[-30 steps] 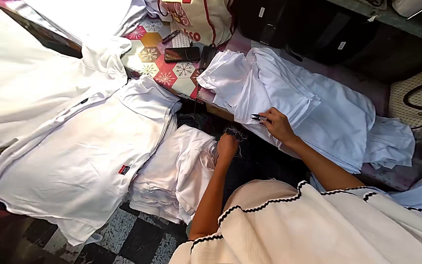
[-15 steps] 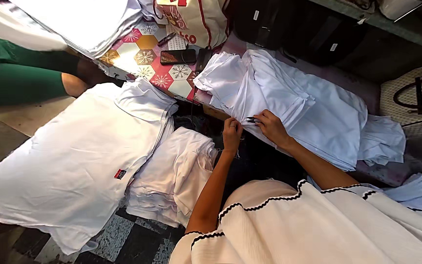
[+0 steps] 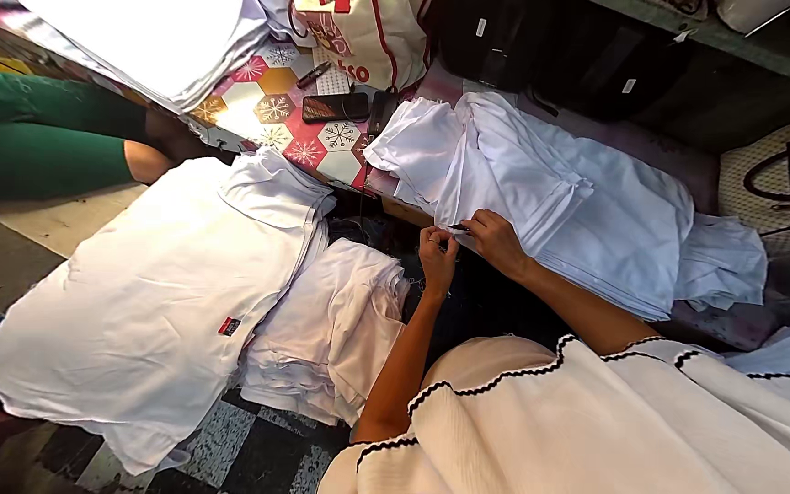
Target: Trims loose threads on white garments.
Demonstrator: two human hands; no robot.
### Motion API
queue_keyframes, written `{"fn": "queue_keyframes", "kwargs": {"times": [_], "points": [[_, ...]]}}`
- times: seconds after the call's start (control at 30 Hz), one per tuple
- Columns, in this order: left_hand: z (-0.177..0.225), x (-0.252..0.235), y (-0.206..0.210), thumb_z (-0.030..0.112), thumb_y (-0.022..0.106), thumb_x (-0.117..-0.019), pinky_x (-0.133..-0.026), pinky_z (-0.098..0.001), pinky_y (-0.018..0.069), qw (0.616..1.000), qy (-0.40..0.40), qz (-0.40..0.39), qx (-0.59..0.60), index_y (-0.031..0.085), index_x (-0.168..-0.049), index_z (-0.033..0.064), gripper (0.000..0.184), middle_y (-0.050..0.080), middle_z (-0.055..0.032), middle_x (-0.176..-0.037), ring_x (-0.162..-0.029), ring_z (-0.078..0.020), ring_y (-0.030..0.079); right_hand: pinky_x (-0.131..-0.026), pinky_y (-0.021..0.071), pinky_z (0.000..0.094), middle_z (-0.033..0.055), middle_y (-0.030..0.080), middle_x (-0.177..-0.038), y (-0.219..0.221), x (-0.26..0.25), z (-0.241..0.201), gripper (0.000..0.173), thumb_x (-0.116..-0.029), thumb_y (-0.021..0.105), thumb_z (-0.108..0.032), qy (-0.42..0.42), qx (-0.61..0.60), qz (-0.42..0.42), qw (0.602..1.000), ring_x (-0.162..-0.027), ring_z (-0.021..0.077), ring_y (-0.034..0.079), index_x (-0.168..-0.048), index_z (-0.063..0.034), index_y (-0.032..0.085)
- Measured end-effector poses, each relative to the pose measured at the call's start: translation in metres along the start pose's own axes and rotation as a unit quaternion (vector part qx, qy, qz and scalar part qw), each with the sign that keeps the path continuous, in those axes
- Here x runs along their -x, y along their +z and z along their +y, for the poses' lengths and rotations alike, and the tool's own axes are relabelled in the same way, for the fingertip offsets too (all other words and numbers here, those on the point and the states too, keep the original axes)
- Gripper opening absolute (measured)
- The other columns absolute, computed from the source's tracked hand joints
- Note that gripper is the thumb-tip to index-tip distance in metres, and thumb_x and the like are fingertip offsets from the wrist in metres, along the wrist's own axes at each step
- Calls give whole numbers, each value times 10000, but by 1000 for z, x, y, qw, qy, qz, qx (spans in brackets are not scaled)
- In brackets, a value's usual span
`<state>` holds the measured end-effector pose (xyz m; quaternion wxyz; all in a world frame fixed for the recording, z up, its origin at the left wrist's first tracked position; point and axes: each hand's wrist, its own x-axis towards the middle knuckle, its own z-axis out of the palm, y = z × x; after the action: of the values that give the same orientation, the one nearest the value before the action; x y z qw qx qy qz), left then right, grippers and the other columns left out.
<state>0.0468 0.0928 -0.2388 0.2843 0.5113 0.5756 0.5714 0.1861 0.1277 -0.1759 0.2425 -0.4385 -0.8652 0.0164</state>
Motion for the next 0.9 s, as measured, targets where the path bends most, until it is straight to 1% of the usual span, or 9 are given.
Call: {"fn": "queue_keyframes", "kwargs": {"times": [0.2, 0.3, 0.37, 0.47, 0.6, 0.67, 0.73, 0.8, 0.9], "points": [[-27, -7, 1, 155, 726, -897, -1093, -557, 428, 958, 193, 18, -213, 741, -1125, 36, 258, 569, -288, -1363, -1323, -465, 506, -803, 583, 504, 234, 646, -1088, -14, -5, 2, 328, -910, 735, -63, 109, -134, -83, 981, -917, 354, 681, -1204, 57, 654], [-23, -28, -5, 131, 683, -954, -1119, -570, 392, 952, 242, -7, -189, 782, -1001, 66, 128, 651, -213, -1260, -1297, -430, 531, -626, 570, 533, 217, 656, -1023, -10, -7, 6, 357, -843, 805, -102, 68, -61, -85, 992, -787, 372, 692, -1166, 5, 700], [-10, -39, -14, 81, 652, -973, -1083, -546, 415, 972, 199, -60, -112, 763, -1018, 16, 136, 687, -182, -1168, -1222, -377, 580, -634, 559, 548, 202, 668, -986, -13, -14, 9, 191, -891, 748, -68, 86, -90, -77, 989, -771, 360, 686, -1071, -5, 746], [5, -47, -26, 54, 531, -1035, -943, -383, 531, 985, -17, -132, 109, 634, -1226, -64, 247, 692, -156, -1137, -1041, -190, 661, -749, 527, 447, 159, 651, -944, -30, -39, 9, 156, -975, 684, -98, 190, -254, -113, 941, -805, 250, 614, -994, 47, 737], [4, -52, -19, 178, 472, -1073, -902, -359, 553, 918, -176, -93, 343, 485, -1376, 65, 324, 667, -43, -1121, -974, -109, 656, -465, 352, 194, -39, 491, -620, -35, -68, 7, 147, -1003, 641, -146, 389, -474, -182, 768, -482, 20, 399, -915, -28, 636], [9, -46, -17, 231, 517, -1059, -979, -365, 533, 962, -74, -40, 260, 406, -1469, 22, 474, 612, -92, -1346, -1142, -142, 631, -433, 329, 181, -66, 442, -576, -33, -78, 11, 134, -1005, 628, -145, 433, -522, -201, 707, -443, 17, 371, -896, -75, 594], [12, -40, -17, 166, 759, -910, -997, -370, 516, 988, 92, 47, 111, 471, -1378, -83, 604, 534, -216, -1398, -1213, -233, 587, -419, 322, 174, -72, 423, -564, -32, -83, 9, 151, -1010, 617, -141, 455, -535, -208, 681, -429, 17, 359, -876, -92, 566], [9, -41, -16, 203, 856, -827, -978, -391, 537, 974, 203, 100, -13, 619, -1206, -89, 534, 592, -263, -1264, -1158, -309, 618, -416, 322, 173, -70, 424, -563, -28, -86, 6, 156, -1014, 611, -139, 462, -539, -212, 672, -425, 17, 362, -874, -94, 556], [-1, -47, -18, 65, 757, -905, -897, -348, 577, 958, 254, 99, -90, 766, -1001, -25, 132, 720, -174, -1008, -980, -266, 702, -415, 325, 174, -67, 433, -570, -22, -88, 4, 151, -1014, 603, -125, 464, -544, -220, 664, -429, 18, 375, -877, -99, 546]]}}
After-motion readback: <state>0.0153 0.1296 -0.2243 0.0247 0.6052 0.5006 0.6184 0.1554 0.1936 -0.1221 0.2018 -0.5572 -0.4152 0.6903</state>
